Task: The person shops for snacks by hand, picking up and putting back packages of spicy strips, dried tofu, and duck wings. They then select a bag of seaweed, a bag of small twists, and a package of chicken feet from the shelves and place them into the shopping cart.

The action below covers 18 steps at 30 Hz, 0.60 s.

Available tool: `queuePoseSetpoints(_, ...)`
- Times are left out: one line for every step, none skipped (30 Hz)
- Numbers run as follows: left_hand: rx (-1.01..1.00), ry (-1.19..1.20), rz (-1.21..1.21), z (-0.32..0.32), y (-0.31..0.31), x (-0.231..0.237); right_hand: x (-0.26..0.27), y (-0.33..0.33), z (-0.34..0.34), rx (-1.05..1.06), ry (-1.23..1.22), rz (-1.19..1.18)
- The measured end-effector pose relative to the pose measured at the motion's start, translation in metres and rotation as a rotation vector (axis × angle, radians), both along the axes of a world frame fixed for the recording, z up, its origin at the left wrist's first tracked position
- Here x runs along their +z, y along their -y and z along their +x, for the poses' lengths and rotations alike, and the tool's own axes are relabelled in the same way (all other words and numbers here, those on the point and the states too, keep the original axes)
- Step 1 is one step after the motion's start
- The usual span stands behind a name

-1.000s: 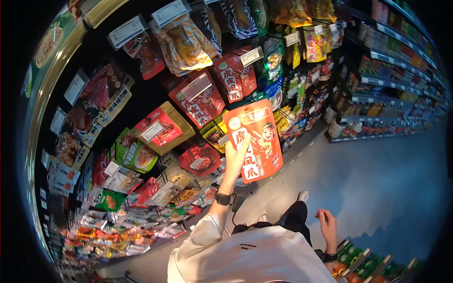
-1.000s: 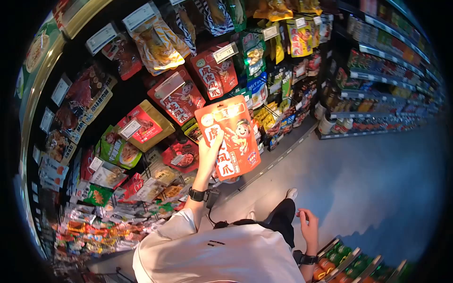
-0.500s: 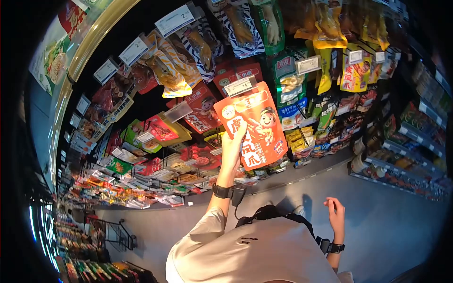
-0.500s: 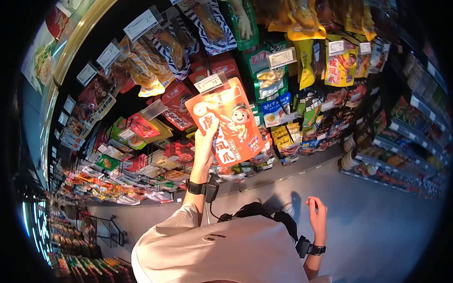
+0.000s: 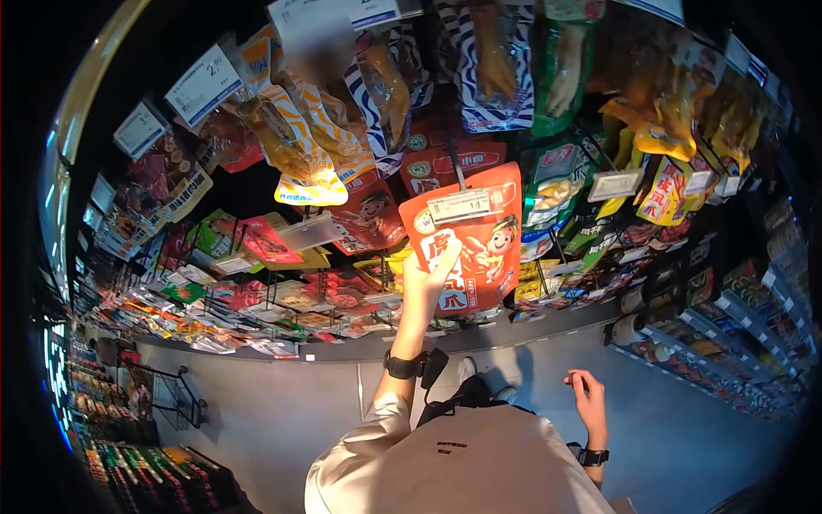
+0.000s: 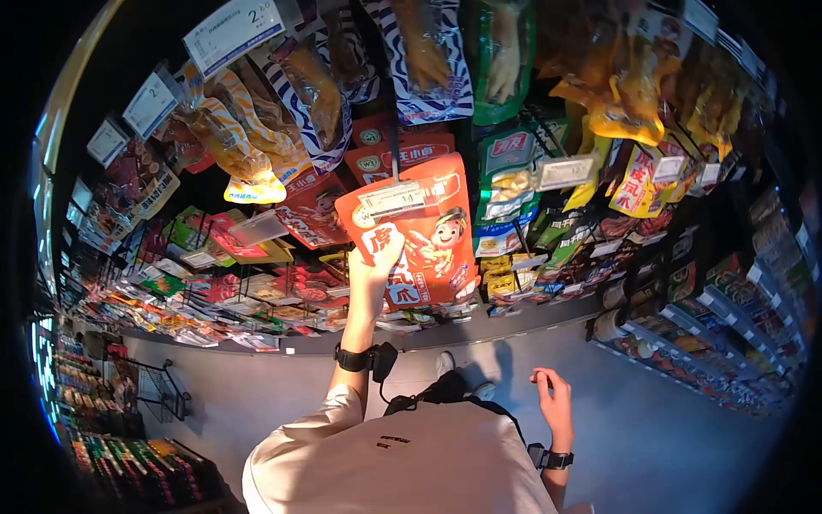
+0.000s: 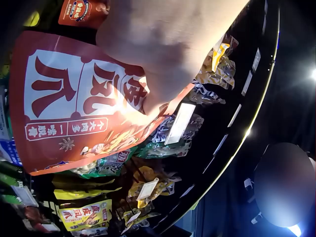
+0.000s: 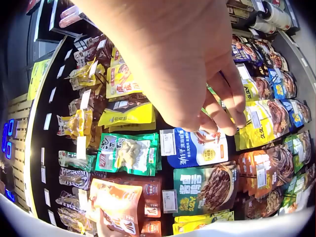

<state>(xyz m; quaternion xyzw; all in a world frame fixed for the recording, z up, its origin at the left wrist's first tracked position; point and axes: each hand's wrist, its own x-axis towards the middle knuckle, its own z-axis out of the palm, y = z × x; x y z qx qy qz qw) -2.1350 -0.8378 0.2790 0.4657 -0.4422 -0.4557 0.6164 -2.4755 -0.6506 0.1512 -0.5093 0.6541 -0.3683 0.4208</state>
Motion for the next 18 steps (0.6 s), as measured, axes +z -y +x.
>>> queuePoseSetpoints(0.001, -0.002, 0.005, 0.002, 0.002, -0.001, 0.000, 0.004, 0.000, 0.002, -0.001, 0.003)
queuePoseSetpoints(0.034, 0.087, -0.016, 0.003, 0.005, -0.003, 0.001, 0.010, 0.000, 0.003, -0.001, 0.005)
queuePoseSetpoints(0.029, 0.080, 0.004, 0.007, 0.008, -0.011, 0.001, 0.015, 0.000, 0.010, -0.006, 0.006)
queuePoseSetpoints(0.022, 0.075, 0.026, 0.010, 0.009, -0.023, 0.001, 0.017, 0.000, 0.015, -0.009, 0.010)
queuePoseSetpoints(0.013, 0.071, 0.048, 0.012, 0.010, -0.032, 0.001, 0.019, 0.000, 0.018, -0.010, 0.014)
queuePoseSetpoints(0.008, 0.011, 0.106, 0.011, 0.010, -0.033, 0.002, 0.021, 0.002, 0.017, -0.017, 0.021)
queuePoseSetpoints(0.005, 0.009, 0.109, 0.011, 0.013, -0.031, 0.003, 0.024, 0.003, 0.016, -0.024, 0.024)
queuePoseSetpoints(0.003, 0.008, 0.113, 0.011, 0.014, -0.029, 0.004, 0.027, 0.006, 0.016, -0.031, 0.029)
queuePoseSetpoints(-0.001, 0.007, 0.117, 0.010, 0.015, -0.024, 0.004, 0.030, 0.007, 0.017, -0.028, 0.032)
queuePoseSetpoints(-0.015, -0.017, 0.097, 0.009, 0.016, -0.019, 0.005, 0.031, 0.010, 0.016, -0.025, 0.035)
queuePoseSetpoints(-0.031, -0.045, 0.085, 0.009, 0.017, -0.014, 0.005, 0.033, 0.011, 0.015, -0.021, 0.040)
queuePoseSetpoints(-0.047, -0.073, 0.071, 0.009, 0.018, -0.010, 0.006, 0.035, 0.013, 0.015, -0.020, 0.043)
queuePoseSetpoints(-0.064, -0.101, 0.058, 0.008, 0.020, -0.009, 0.006, 0.037, 0.015, 0.015, -0.018, 0.046)
queuePoseSetpoints(-0.060, -0.119, 0.055, 0.008, 0.022, -0.012, 0.005, 0.038, 0.016, 0.014, -0.016, 0.050)
queuePoseSetpoints(-0.056, -0.137, 0.052, 0.008, 0.024, -0.016, 0.004, 0.039, 0.016, 0.011, -0.020, 0.050)
queuePoseSetpoints(-0.054, -0.153, 0.048, 0.008, 0.027, -0.019, 0.002, 0.040, 0.016, 0.007, -0.024, 0.050)
queuePoseSetpoints(-0.052, -0.152, 0.039, 0.009, 0.030, -0.022, 0.001, 0.039, 0.017, 0.003, -0.027, 0.051)
queuePoseSetpoints(-0.051, -0.151, 0.032, 0.011, 0.033, -0.025, 0.002, 0.039, 0.017, 0.001, -0.029, 0.056)
